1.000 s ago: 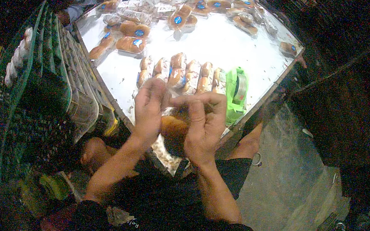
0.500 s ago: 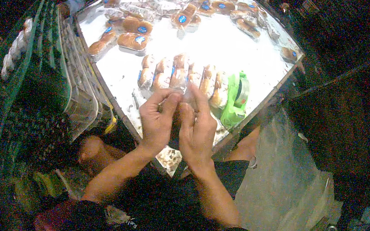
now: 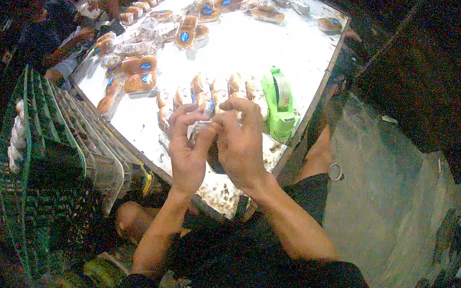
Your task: The person sits on the floor at a low table and repeatedly places small loaves of bread into clear plastic bags. They seal each bag using a handheld tape dispenser and place the packaged bread into a green crate. The process is repeated for multiple loaves.
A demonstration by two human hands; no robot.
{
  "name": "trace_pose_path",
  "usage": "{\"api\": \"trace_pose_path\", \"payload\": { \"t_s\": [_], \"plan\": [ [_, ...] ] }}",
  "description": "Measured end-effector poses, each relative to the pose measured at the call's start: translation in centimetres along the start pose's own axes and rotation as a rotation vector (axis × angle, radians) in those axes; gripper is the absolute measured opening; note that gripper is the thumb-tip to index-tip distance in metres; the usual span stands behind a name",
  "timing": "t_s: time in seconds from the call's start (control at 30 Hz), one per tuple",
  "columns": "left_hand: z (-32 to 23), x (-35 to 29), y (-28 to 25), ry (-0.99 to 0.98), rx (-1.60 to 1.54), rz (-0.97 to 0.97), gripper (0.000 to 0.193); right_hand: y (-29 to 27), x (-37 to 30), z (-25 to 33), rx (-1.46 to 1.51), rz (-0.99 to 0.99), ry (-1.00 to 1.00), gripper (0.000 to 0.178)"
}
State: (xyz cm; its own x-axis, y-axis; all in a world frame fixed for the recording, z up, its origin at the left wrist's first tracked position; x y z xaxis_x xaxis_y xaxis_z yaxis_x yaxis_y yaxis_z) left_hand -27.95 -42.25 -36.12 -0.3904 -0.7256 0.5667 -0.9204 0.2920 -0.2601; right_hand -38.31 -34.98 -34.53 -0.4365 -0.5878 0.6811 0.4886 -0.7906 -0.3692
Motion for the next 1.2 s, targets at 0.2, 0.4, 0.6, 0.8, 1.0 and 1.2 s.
{"api": "trace_pose_path", "payload": {
  "t_s": [0.2, 0.4, 0.6, 0.8, 1.0, 1.2],
  "plan": [
    [5.7, -2.9, 0.7, -0.563, -0.632, -0.229, 0.020, 2.2, -2.0, -5.2, 0.650, 0.024, 0.579, 0.023],
    [5.5, -1.4, 1.1, -0.511, -0.545, -0.203, 0.020, -6.7, -3.7, -21.1, -0.407, 0.131, 0.647, 0.040],
    [6.5, -1.8, 1.3, -0.510, -0.407, -0.221, 0.020, -6.8, -1.9, -18.3, -0.333, 0.027, 0.679, 0.039],
    [8.4, -2.8, 1.9, -0.530, -0.385, -0.272, 0.017, -3.0, -11.2, -19.4, 0.260, 0.101, 1.098, 0.036],
    [8.8, -3.6, 1.1, -0.563, -0.248, -0.307, 0.010, 4.6, -5.3, -4.9, 0.393, 0.140, 0.615, 0.013],
    [3.5, -1.9, -0.5, -0.229, 0.023, -0.137, 0.014, 6.3, -3.9, -5.1, 0.667, 0.297, 0.888, 0.040]
  ]
}}
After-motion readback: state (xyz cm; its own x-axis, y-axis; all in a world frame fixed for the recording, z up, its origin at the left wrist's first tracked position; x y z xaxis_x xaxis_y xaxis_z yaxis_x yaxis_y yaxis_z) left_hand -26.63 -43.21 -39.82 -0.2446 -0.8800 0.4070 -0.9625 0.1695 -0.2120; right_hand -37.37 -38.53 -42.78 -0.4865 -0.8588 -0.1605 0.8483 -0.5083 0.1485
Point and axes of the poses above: each hand's wrist, its own x-axis towards the middle knuckle, its own y-axis out of the palm, z = x × y, the point moved 7 cm from there along x, towards the middle knuckle, and after that the axes turned 3 degrees about y, right-handed, at the moved point
